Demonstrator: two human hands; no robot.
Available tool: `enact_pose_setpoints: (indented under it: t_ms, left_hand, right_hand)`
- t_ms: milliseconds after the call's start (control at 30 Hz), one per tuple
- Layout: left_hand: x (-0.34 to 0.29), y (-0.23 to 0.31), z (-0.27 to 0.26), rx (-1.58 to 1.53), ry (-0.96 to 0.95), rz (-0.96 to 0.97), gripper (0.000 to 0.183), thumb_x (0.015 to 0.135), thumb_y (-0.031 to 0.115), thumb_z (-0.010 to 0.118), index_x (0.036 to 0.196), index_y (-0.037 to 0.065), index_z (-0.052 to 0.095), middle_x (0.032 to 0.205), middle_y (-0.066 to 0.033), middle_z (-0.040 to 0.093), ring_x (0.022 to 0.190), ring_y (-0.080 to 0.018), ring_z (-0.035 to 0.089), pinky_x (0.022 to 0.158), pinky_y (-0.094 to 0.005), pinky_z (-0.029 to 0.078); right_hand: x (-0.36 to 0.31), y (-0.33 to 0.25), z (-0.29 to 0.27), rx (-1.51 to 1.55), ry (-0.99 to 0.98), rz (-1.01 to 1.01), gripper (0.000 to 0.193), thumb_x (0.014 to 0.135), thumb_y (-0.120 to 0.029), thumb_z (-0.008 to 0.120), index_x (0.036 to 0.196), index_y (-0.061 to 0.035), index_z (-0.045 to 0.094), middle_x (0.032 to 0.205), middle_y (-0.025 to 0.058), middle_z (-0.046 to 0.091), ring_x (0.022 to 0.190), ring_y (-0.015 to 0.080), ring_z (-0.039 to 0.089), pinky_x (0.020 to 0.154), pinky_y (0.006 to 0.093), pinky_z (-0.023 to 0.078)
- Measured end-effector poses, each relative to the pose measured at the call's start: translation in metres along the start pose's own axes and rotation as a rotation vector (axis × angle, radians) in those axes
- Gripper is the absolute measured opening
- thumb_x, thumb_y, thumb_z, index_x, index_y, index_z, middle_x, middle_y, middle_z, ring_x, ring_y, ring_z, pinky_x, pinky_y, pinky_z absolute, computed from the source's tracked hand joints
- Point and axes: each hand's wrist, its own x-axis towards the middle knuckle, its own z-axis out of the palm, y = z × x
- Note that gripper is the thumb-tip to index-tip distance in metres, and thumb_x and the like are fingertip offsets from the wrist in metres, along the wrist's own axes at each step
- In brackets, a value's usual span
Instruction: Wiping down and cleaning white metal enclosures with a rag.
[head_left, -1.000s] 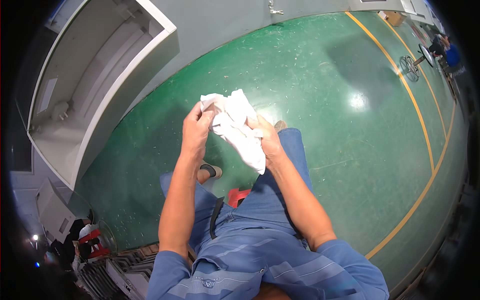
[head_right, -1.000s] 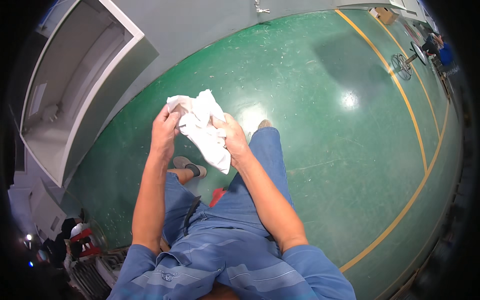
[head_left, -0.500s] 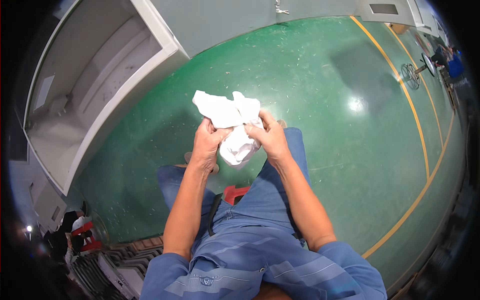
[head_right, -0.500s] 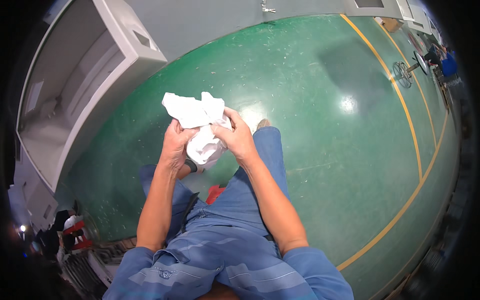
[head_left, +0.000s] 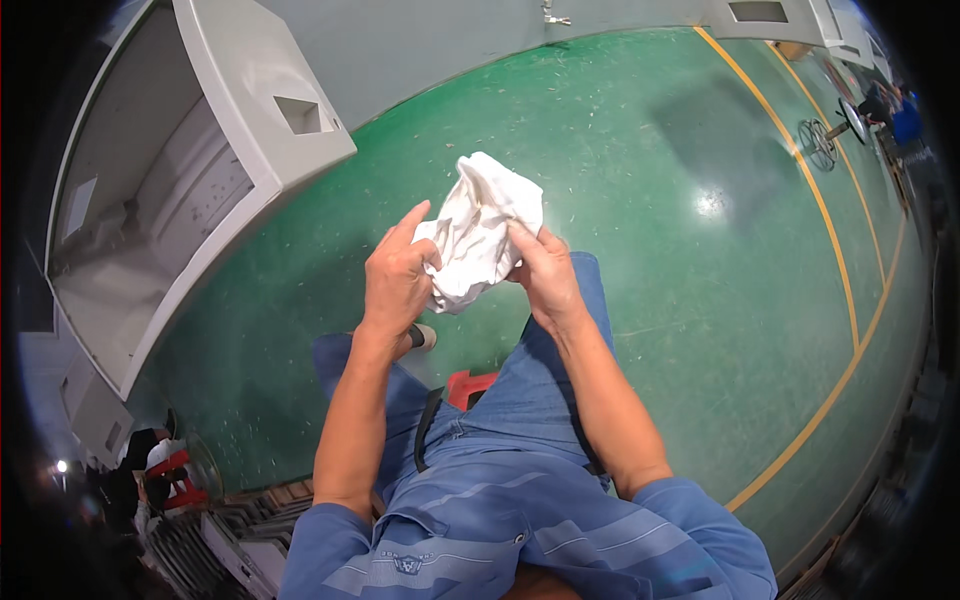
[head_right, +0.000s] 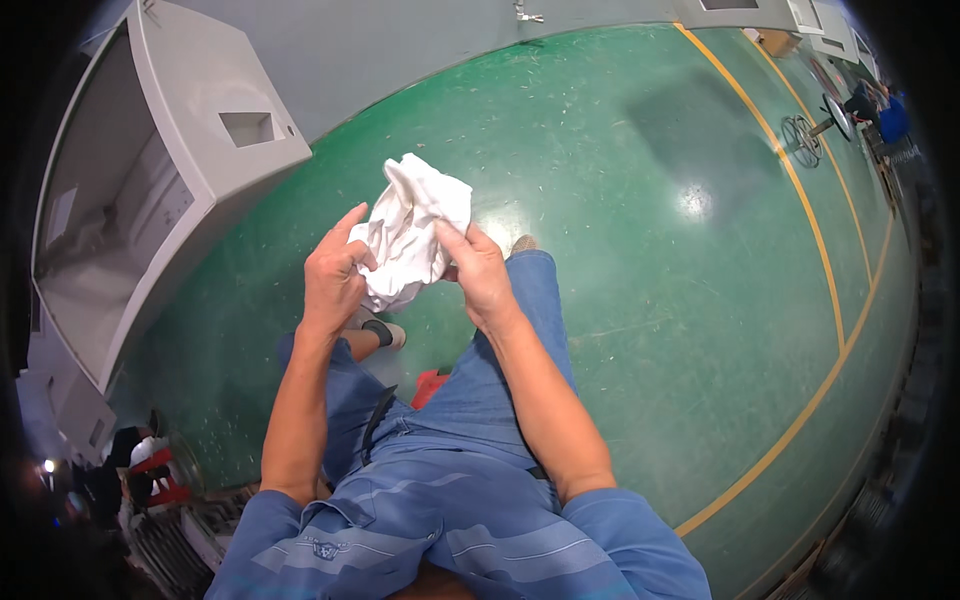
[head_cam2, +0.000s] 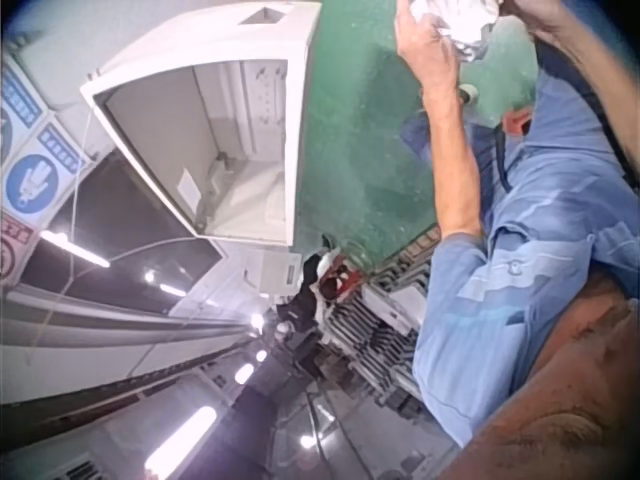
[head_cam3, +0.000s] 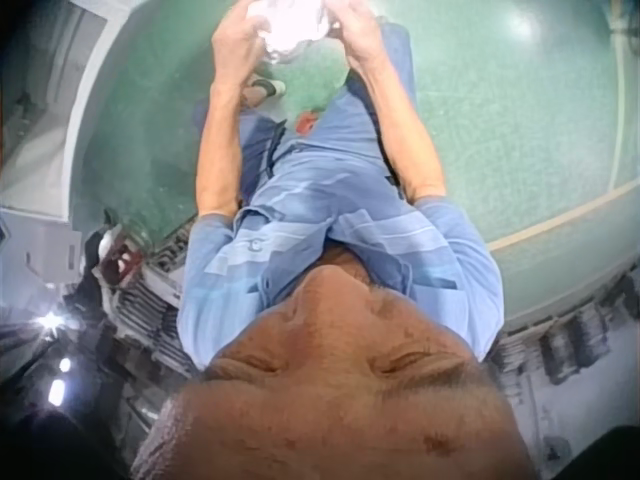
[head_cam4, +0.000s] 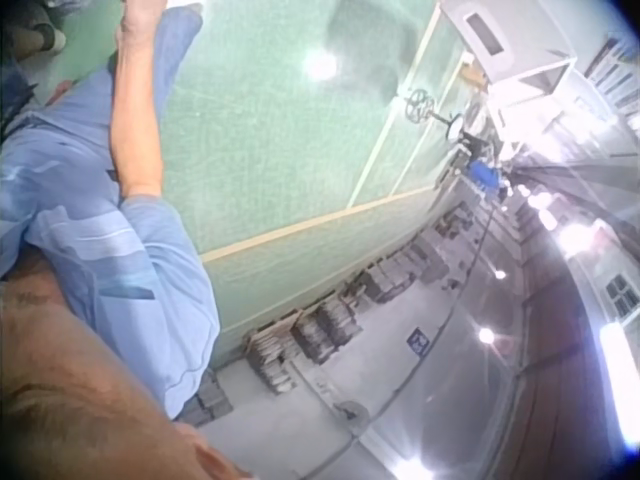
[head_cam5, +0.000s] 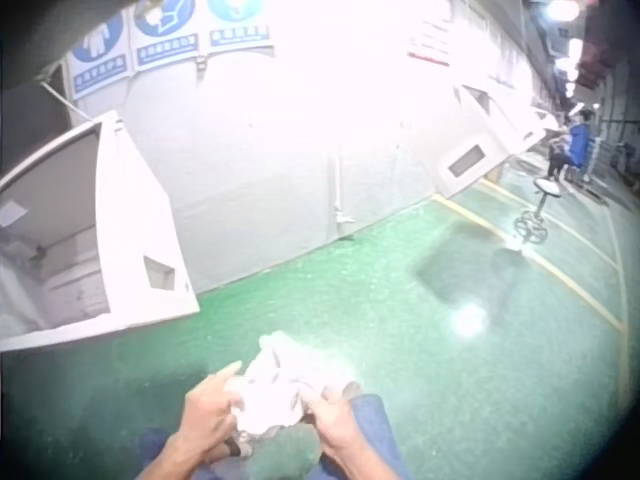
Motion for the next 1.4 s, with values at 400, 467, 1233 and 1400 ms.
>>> enact_pose_setpoints:
  t_ms: [400,467,1233,1400]
  left_hand:
    - [0.018,-0.004,0.018,-0.999,0.04,-0.985,0.023,0.078,0.004,0.071,0.101,-0.001,0.067,0.088,-0.0065,0.068,0.073,-0.012,0.062,0.059,-0.0271,0.049]
    - [0.015,-0.01,0.024,-1.01,0.011,-0.991,0.02,0.08,0.001,0.068,0.1,0.0,0.066,0.085,-0.0052,0.066,0.071,-0.0109,0.061,0.056,-0.0251,0.047]
    - [0.032,-0.028,-0.05,0.132,0.044,-0.33,0.034,0.086,0.02,0.066,0.116,0.004,0.062,0.122,-0.0203,0.062,0.114,-0.0347,0.06,0.097,-0.0392,0.047]
    - [0.074,-0.06,-0.236,0.592,0.671,-0.2,0.054,0.086,0.033,0.069,0.127,0.0,0.055,0.129,-0.0192,0.057,0.122,-0.0306,0.053,0.102,-0.0373,0.041]
  right_hand:
    - [-0.015,0.001,0.026,-1.215,-0.295,-0.751,0.05,0.069,-0.014,0.073,0.113,0.0034,0.055,0.136,0.0248,0.045,0.128,0.0433,0.043,0.102,0.0504,0.038]
    - [-0.018,-0.006,0.039,-1.146,-0.276,-0.663,0.056,0.069,-0.021,0.077,0.113,0.0055,0.053,0.135,0.0276,0.044,0.128,0.0443,0.042,0.104,0.0514,0.037]
    - [0.041,0.087,-0.015,0.384,0.159,0.453,0.037,0.082,0.008,0.054,0.119,0.0069,0.055,0.106,0.0142,0.066,0.091,0.0243,0.068,0.08,0.0358,0.059]
    - [0.058,0.125,0.002,0.445,0.243,0.475,0.037,0.089,0.004,0.051,0.127,0.002,0.05,0.116,0.0131,0.062,0.103,0.0246,0.065,0.084,0.0391,0.057]
